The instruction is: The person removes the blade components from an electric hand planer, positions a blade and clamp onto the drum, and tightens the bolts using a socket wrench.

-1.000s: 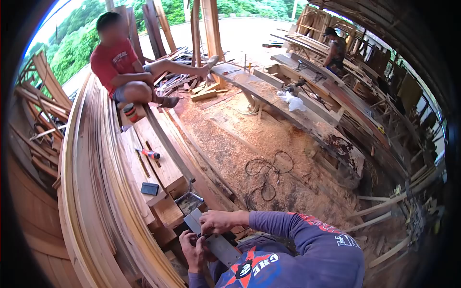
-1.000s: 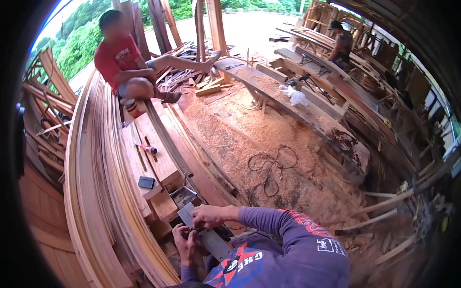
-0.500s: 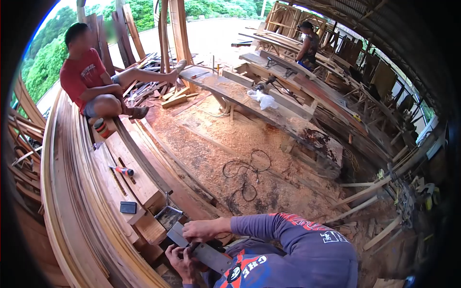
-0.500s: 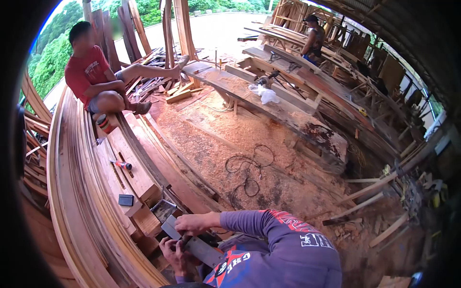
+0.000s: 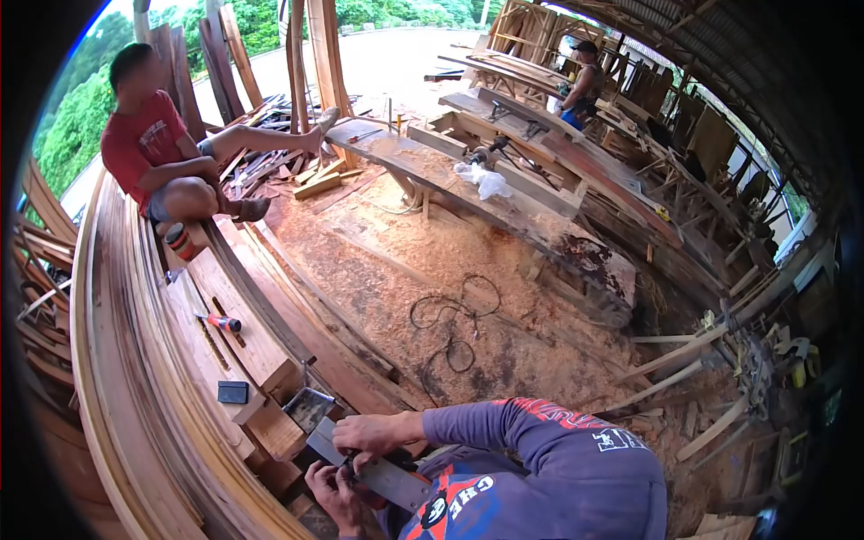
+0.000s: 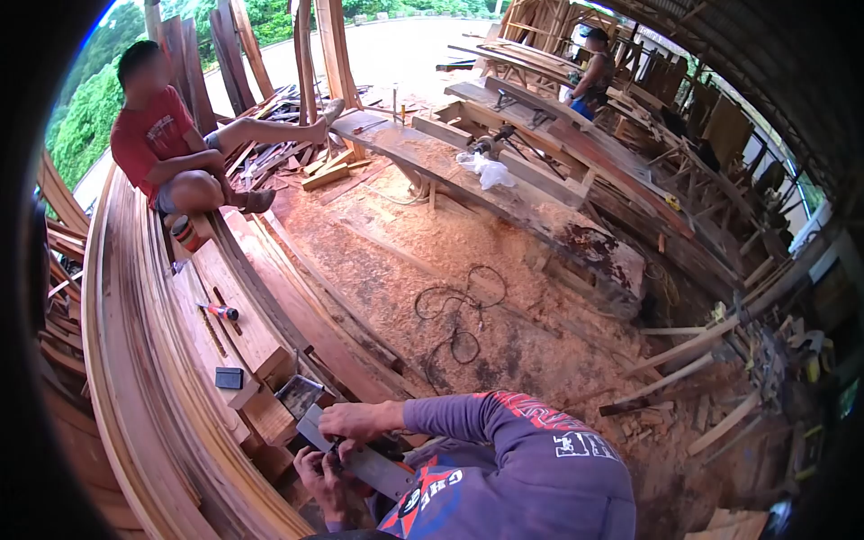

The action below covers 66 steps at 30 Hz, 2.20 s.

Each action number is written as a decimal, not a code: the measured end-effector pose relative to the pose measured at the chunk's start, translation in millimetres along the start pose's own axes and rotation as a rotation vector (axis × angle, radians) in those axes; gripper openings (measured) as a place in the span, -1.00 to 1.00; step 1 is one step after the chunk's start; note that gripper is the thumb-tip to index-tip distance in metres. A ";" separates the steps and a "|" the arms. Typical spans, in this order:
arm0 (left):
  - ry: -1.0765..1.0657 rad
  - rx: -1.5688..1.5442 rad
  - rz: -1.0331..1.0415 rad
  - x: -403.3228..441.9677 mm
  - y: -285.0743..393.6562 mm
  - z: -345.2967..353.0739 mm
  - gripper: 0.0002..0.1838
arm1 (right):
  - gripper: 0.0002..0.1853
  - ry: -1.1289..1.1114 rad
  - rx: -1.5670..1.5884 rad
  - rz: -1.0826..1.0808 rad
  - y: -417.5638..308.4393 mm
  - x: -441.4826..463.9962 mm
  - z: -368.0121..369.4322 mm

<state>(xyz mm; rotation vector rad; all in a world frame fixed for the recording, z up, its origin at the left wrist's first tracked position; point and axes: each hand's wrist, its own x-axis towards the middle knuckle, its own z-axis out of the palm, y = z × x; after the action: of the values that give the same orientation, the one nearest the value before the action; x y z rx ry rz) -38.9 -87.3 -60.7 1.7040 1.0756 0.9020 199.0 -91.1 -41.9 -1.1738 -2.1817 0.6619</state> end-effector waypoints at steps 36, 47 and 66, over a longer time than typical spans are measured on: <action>0.016 0.134 0.004 -3.9 -1.2 3.9 -0.87 | -0.79 -0.119 -0.055 0.006 0.9 3.8 -3.9; -0.034 0.138 0.142 0.6 2.6 -0.1 -0.67 | -0.61 0.117 -0.189 -0.107 -2.5 -1.2 -6.4; 0.053 0.098 0.018 -0.6 6.9 4.8 -0.84 | -0.73 -0.104 -0.184 0.040 -11.1 12.2 -17.1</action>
<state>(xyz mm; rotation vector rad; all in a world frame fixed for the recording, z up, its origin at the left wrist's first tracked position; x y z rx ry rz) -32.9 -90.8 -55.8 1.7813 1.1576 0.9241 198.7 -83.5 -19.4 -1.3060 -2.3532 0.5593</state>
